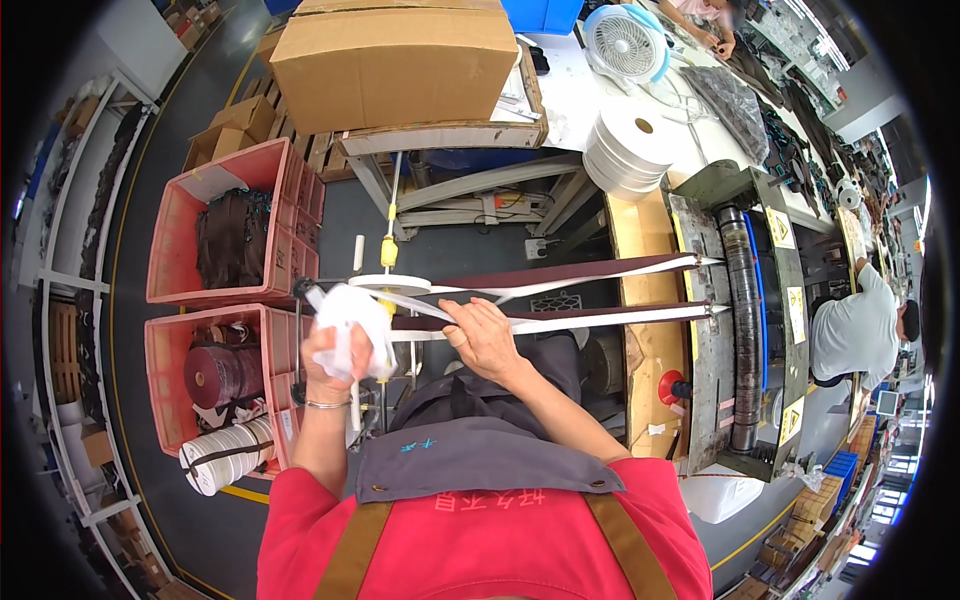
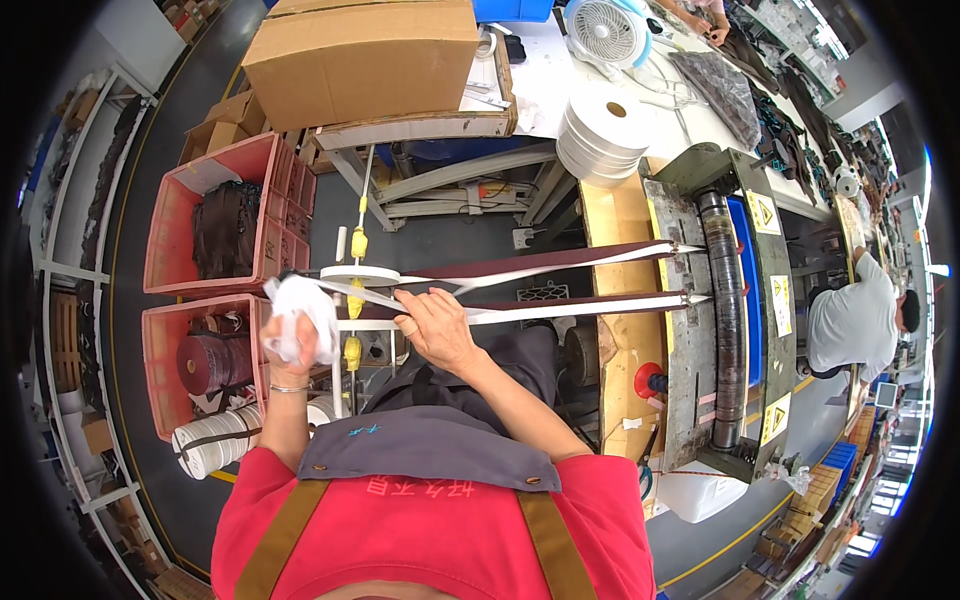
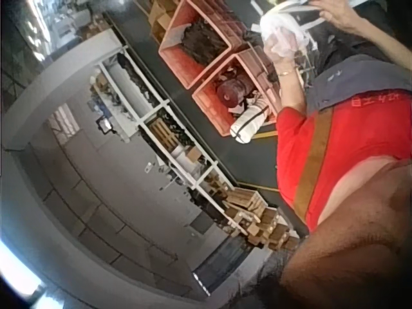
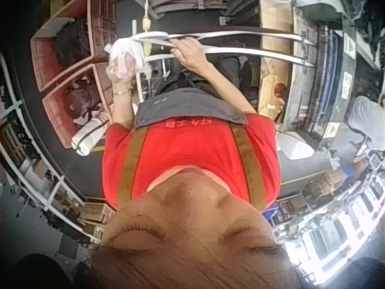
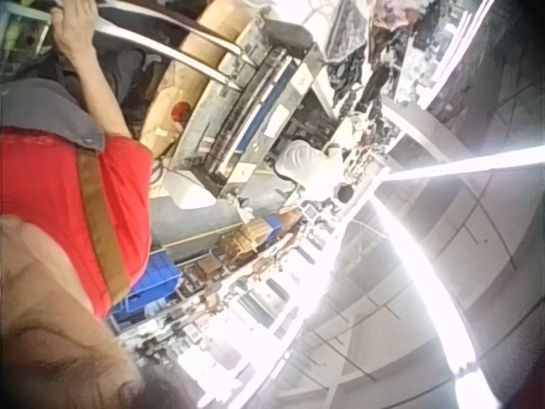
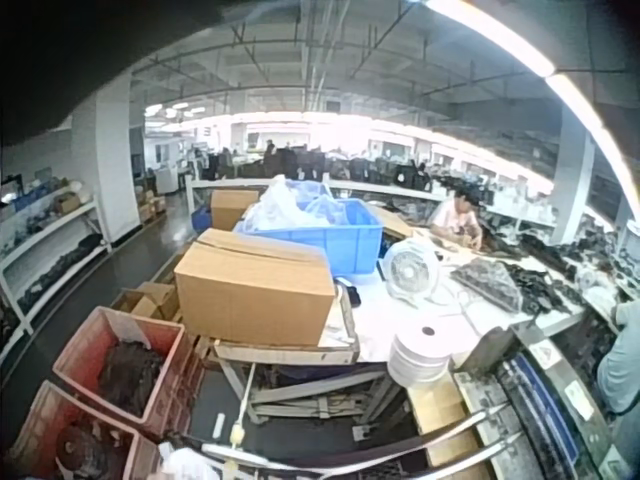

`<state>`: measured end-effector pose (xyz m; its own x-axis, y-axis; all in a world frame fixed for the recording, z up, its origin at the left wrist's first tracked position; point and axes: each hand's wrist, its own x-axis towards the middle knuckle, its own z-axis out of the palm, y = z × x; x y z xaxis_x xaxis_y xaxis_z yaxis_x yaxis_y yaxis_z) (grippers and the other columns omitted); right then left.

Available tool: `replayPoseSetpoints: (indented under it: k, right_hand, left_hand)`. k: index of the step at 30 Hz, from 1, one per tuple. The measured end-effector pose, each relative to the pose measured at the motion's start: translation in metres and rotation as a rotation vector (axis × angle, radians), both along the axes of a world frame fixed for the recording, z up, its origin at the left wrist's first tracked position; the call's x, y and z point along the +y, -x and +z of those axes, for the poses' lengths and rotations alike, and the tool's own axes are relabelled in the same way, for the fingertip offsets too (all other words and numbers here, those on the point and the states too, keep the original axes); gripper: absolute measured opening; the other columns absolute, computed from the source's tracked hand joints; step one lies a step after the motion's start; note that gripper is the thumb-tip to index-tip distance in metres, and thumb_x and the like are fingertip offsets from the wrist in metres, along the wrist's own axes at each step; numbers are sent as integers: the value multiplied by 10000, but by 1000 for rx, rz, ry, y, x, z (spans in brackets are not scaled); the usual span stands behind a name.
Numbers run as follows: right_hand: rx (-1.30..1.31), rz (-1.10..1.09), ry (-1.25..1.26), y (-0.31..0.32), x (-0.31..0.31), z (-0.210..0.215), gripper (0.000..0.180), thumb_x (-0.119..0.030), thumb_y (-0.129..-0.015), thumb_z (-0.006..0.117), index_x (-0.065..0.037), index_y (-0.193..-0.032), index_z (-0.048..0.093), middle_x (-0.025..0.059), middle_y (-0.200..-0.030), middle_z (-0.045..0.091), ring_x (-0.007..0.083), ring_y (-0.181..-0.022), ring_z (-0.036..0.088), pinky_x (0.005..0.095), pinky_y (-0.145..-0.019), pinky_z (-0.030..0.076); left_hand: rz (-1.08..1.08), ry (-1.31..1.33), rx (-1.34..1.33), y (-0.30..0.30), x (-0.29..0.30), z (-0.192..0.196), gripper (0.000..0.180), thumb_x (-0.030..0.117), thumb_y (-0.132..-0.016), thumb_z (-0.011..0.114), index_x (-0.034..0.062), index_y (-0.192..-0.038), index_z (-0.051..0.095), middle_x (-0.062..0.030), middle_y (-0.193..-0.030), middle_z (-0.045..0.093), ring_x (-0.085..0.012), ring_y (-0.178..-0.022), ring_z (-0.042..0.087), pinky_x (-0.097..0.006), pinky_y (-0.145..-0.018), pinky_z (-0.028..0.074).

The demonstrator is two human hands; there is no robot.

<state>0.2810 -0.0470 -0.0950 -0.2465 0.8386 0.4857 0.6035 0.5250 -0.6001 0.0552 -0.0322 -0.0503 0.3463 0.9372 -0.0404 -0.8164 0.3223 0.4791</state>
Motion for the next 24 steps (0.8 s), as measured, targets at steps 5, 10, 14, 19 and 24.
replayPoseSetpoints:
  k: [5,10,14,19,24]
  right_hand:
    - [-32,1,5,-3,-1,-1,270,-246,-830,513,-30,-990,541,93,-753,558,253,-709,558,376,-757,435]
    - [-66,118,133,4,-8,12,190,-220,-816,544,-42,-755,517,85,-627,537,253,-561,549,357,-536,445]
    - [-12,178,19,9,-7,32,260,-206,-794,581,-55,-623,455,77,-515,489,255,-455,519,343,-426,420]
    - [9,110,32,-1,10,37,274,-174,-778,592,-64,-581,436,70,-485,455,248,-427,496,345,-399,390]
    - [56,102,107,-1,8,22,234,-175,-808,547,-53,-626,465,76,-521,474,257,-454,502,342,-420,390]
  left_hand:
    - [162,-72,-173,0,29,31,445,201,-807,534,-56,-1148,408,-163,-991,573,-249,-873,574,-379,-817,463]
    - [416,-279,478,-25,60,52,391,75,-785,541,-42,-1142,432,-179,-1109,539,-242,-984,562,-378,-911,419]
    - [-235,-330,1126,-43,54,14,175,174,-825,555,5,-869,559,-15,-733,583,-67,-646,527,-212,-547,416]
    - [-809,73,500,-52,-2,-34,604,529,-839,422,-54,-938,544,-125,-734,602,-158,-542,602,-261,-442,510]
    - [-722,13,357,-43,-23,-40,425,255,-740,637,-78,-976,517,-129,-725,592,-153,-498,573,-202,-353,439]
